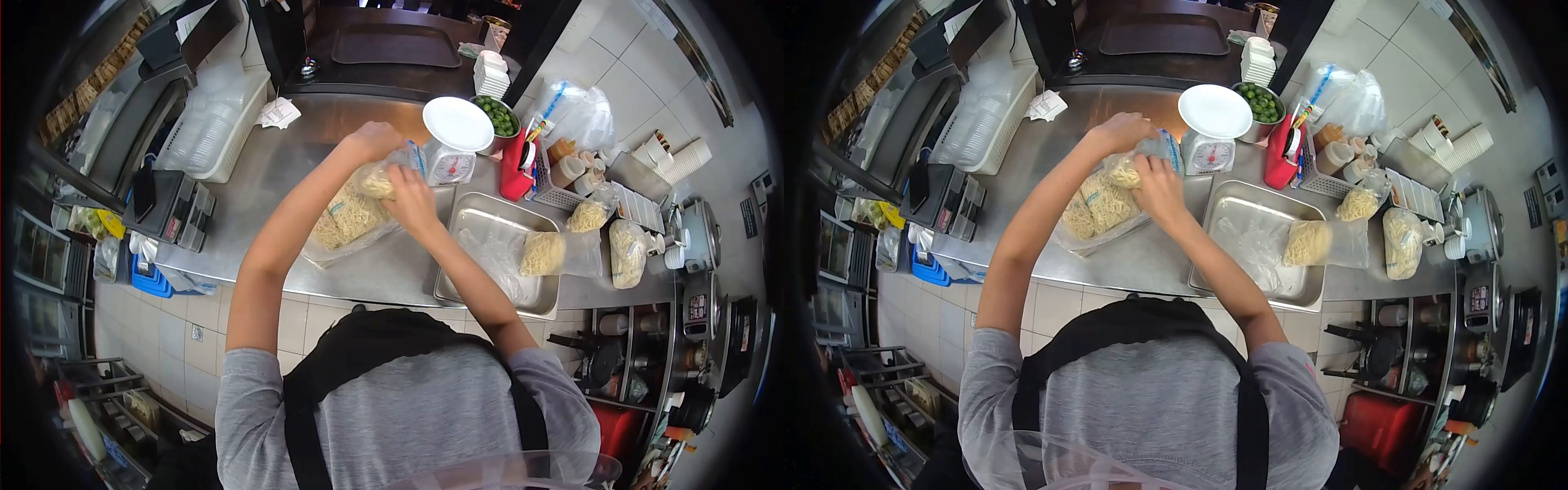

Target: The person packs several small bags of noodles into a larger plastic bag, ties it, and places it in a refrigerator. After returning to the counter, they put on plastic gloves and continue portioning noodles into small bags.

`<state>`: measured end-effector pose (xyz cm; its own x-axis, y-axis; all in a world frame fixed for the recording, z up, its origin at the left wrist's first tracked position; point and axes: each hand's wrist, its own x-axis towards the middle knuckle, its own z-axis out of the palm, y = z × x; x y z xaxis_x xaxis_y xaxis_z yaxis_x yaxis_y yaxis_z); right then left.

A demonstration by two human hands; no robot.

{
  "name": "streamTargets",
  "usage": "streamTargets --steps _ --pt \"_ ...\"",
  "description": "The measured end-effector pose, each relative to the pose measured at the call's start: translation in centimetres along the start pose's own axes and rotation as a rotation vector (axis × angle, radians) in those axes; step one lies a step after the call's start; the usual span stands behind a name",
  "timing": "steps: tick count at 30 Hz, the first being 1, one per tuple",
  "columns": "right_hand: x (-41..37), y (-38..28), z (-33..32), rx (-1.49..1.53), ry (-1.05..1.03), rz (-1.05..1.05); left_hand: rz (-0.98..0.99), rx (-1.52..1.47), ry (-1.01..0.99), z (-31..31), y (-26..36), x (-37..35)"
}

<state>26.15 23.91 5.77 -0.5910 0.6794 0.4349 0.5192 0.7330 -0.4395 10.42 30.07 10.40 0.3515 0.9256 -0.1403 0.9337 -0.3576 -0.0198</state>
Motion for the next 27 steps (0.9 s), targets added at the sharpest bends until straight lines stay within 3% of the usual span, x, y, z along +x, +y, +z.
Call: streamTargets --steps 2,5,8,9,12,15,18,20,22,24,25,27 --pt "1.0 0.7 2.5 0.073 -0.202 0.174 0.061 -0.023 0.054 0.3 0.2 -0.6" --pt "3.0 4.2 3.8 0.571 -0.267 0.472 0.113 -0.031 0.187 0.9 -0.4 -1.0" --pt "4.2 7.9 6.9 0.625 -0.467 0.653 0.133 -0.074 0.236 2.0 0.4 -1.5" --pt "4.7 6.8 5.7 0.370 -0.460 0.508 0.131 -0.086 0.253 1.6 0.5 -1.3" --pt "3.9 3.7 4.9 -0.234 -0.149 0.125 0.053 -0.195 0.171 -0.8 1.6 -2.6" --pt "2.8 0.5 4.5 -0.238 -0.178 0.105 0.107 -0.201 0.247 -0.8 1.3 -3.0" --pt "2.5 0.9 5.0 -0.192 -0.287 0.198 0.156 -0.215 0.371 1.0 0.7 -2.8" --pt "3.3 4.2 8.1 -0.225 -0.295 0.176 0.202 -0.310 0.345 1.2 0.9 -3.0" --pt "3.0 7.4 9.6 -0.221 -0.148 -0.055 0.252 -0.272 0.508 1.3 1.9 -4.4" --pt "2.0 8.5 3.1 0.307 -0.241 0.005 0.175 -0.220 0.478 -0.5 3.9 -7.8" --pt "1.4 8.5 -0.6 0.578 -0.274 0.009 0.093 -0.344 0.470 -1.1 5.3 -10.1" --pt "-0.5 10.8 -7.7 0.633 -0.035 0.232 0.037 -0.386 0.484 -0.8 6.6 -14.3"
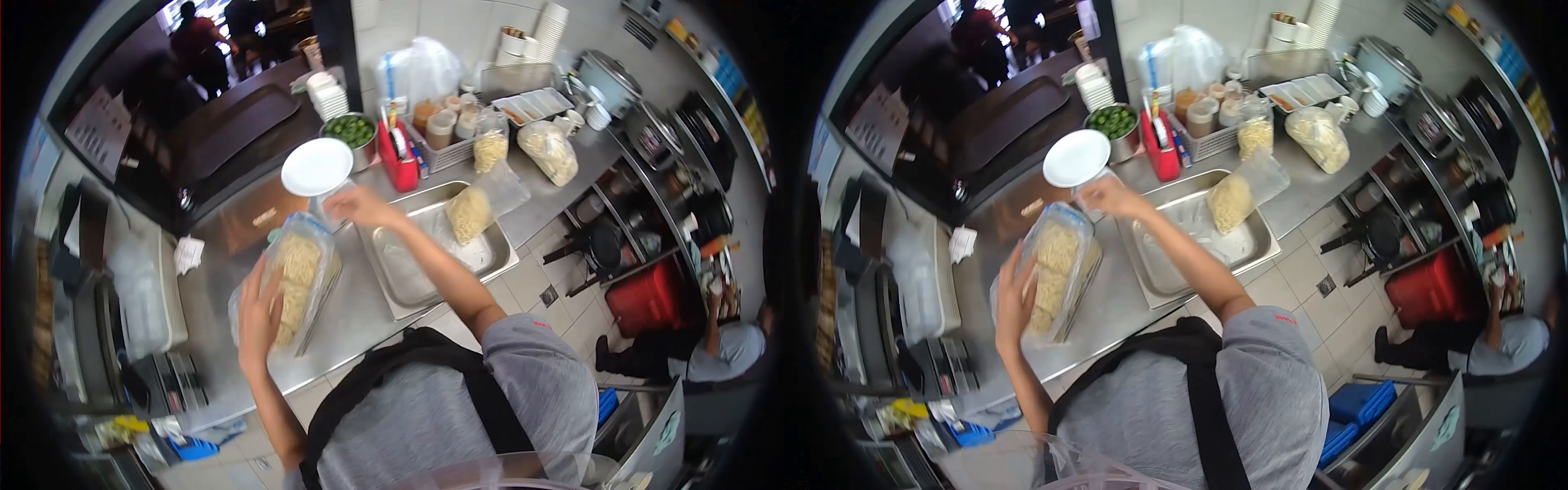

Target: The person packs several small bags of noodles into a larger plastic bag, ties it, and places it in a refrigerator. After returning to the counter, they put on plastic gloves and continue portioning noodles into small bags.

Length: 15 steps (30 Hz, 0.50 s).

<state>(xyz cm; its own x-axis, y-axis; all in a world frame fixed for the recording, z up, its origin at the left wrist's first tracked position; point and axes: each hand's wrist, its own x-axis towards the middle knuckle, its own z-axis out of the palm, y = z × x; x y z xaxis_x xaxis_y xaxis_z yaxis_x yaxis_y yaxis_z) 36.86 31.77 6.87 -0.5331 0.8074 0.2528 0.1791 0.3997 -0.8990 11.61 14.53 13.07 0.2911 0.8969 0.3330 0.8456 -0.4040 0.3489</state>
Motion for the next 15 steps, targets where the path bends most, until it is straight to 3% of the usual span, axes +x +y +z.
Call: streamTargets --steps 1,2,3,4,5,7,9,11,12,13,15 --pt "-0.4 1.7 -4.1 -0.348 0.252 -0.171 -0.052 -0.055 0.003 -0.6 0.9 -1.9" --pt "-1.0 1.5 -7.9 -0.276 0.462 0.092 -0.108 -0.108 0.004 -1.0 1.6 -3.6" --pt "-1.6 3.3 -12.9 -0.539 0.623 -0.022 -0.124 -0.136 0.034 -0.9 1.5 -5.4" --pt "-2.5 0.8 -16.2 -0.684 0.749 0.172 -0.145 -0.166 0.066 -0.8 1.3 -6.7" --pt "-2.3 4.1 -20.4 -0.757 0.912 0.190 -0.171 -0.181 0.084 -0.9 1.2 -7.5" --pt "-2.7 9.1 -25.5 -1.038 1.119 -0.061 -0.233 -0.215 0.123 -1.1 1.6 -8.5" --pt "-4.6 11.1 -28.4 -1.004 0.710 0.311 -0.242 -0.194 0.154 -1.1 1.9 -8.3" --pt "-6.1 11.8 -30.2 -1.047 0.541 0.531 -0.229 -0.177 0.185 -1.1 2.0 -7.8" --pt "-6.9 12.1 -30.8 -1.126 0.582 0.579 -0.219 -0.178 0.195 -1.1 2.2 -7.6" --pt "-7.2 14.5 -32.8 -0.921 0.704 0.659 -0.211 -0.181 0.205 -1.0 2.4 -7.5" --pt "-8.4 13.3 -34.8 -0.912 0.829 0.528 -0.200 -0.178 0.217 -0.9 2.6 -7.5"
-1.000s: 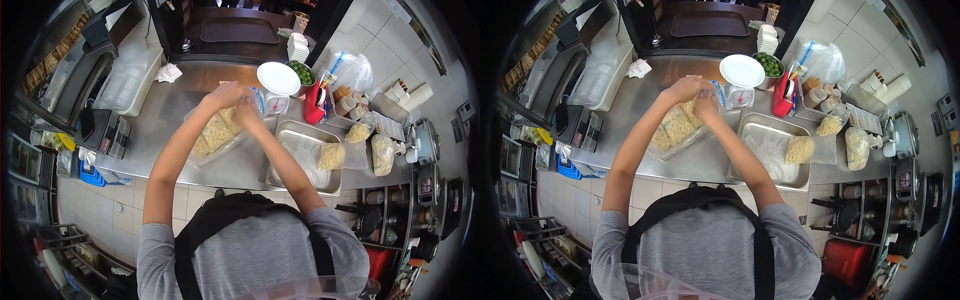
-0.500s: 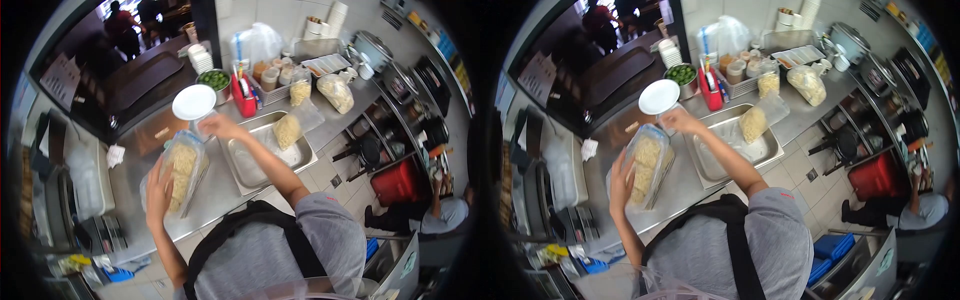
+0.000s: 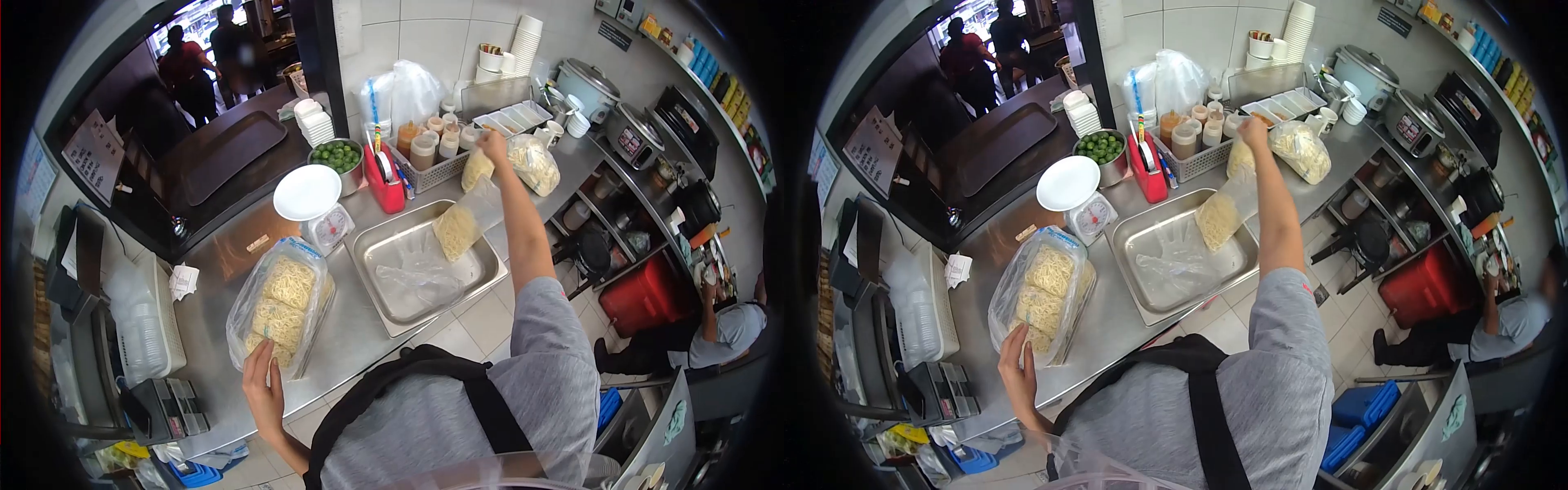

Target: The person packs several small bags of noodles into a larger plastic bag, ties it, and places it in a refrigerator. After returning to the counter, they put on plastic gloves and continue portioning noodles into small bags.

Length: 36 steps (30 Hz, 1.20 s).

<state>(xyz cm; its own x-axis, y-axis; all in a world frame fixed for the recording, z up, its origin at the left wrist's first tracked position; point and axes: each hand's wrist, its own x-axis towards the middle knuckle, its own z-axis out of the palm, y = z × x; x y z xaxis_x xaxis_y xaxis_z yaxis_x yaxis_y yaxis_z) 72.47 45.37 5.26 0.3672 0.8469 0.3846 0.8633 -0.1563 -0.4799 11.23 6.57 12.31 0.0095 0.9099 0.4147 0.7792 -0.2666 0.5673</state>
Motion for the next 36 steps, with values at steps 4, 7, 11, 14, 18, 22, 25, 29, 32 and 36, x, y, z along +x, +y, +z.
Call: streamTargets --steps 4,7,11,14,18,22,25,29,32,36 --pt "-0.1 -2.9 -8.6 0.365 0.051 -0.026 0.011 0.029 0.007 -0.3 -0.1 0.1" --pt "-0.8 -8.1 -15.1 0.683 -0.061 -0.298 0.030 0.023 -0.015 -0.1 0.3 0.7" --pt "-5.5 -17.4 -21.8 0.695 -0.252 -0.610 0.086 -0.047 -0.065 0.1 2.9 2.8" --pt "-9.3 -22.9 -23.6 0.538 -0.328 -0.883 0.297 -0.022 -0.035 0.7 4.5 4.7" --pt "-15.4 -27.2 -20.6 0.529 -0.550 -1.082 0.383 -0.087 -0.013 1.9 7.6 6.6" --pt "-21.2 -29.5 -13.6 0.626 -0.974 -1.312 0.335 -0.124 -0.065 4.3 8.9 6.8" --pt "-24.7 -29.5 -9.0 0.628 -1.217 -1.340 0.284 -0.022 -0.321 5.3 6.1 5.5" --pt "-27.5 -28.5 -5.6 0.730 -1.171 -1.300 0.178 0.169 -0.589 5.6 1.8 1.4" --pt "-28.1 -28.4 -4.9 0.782 -1.098 -1.255 0.116 0.100 -0.344 4.1 2.2 -0.1" --pt "-29.0 -27.6 -3.1 0.889 -1.292 -0.977 0.050 -0.108 -0.226 5.0 0.9 -0.9"
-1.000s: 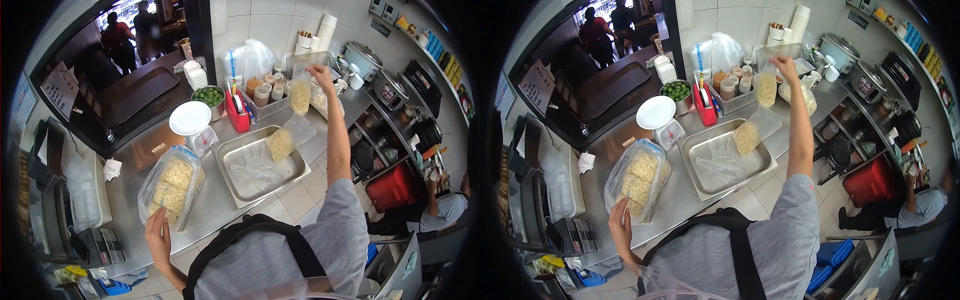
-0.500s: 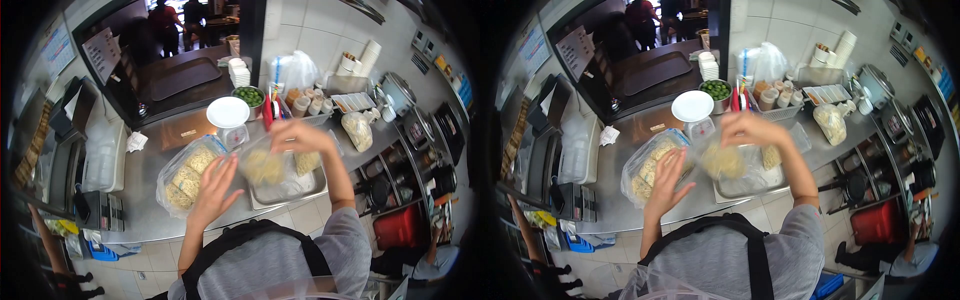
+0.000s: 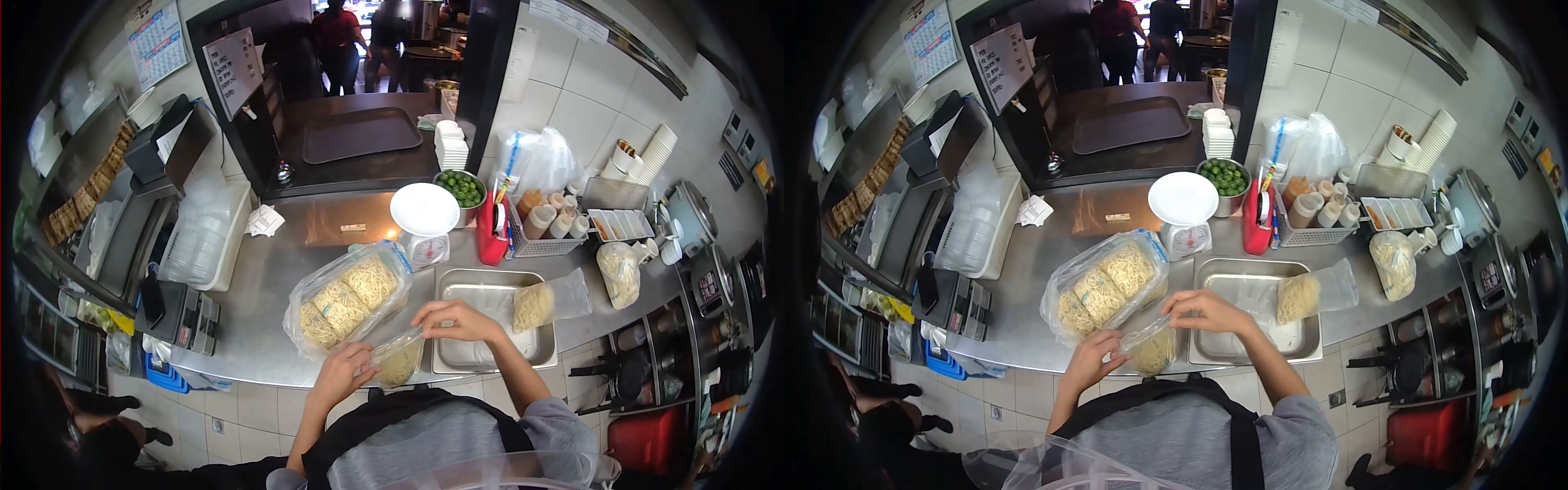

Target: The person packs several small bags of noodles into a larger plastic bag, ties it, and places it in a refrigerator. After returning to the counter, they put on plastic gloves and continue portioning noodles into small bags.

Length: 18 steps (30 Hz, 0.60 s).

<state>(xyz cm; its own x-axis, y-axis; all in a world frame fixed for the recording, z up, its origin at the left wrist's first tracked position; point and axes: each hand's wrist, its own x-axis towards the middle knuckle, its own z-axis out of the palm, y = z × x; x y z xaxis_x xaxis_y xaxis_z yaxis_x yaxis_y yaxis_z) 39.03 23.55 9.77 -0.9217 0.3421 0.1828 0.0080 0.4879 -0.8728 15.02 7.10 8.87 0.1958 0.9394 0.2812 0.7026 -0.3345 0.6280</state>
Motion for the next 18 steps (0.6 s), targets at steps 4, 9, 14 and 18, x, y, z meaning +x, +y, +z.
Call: streamTargets --steps 4,9,14,18 --pt "-0.4 3.7 4.7 0.432 0.274 0.009 -0.164 -0.257 0.145 2.8 -1.5 -1.0" --pt "-0.4 5.9 9.4 0.492 0.248 0.309 -0.264 -0.641 0.225 5.7 -4.4 -2.3" --pt "-0.1 6.6 10.8 0.514 0.321 0.575 -0.237 -0.372 0.388 6.9 -2.0 -1.0" --pt "0.5 6.8 12.1 0.460 0.561 0.232 -0.175 -0.174 0.325 7.6 -3.9 -0.9"
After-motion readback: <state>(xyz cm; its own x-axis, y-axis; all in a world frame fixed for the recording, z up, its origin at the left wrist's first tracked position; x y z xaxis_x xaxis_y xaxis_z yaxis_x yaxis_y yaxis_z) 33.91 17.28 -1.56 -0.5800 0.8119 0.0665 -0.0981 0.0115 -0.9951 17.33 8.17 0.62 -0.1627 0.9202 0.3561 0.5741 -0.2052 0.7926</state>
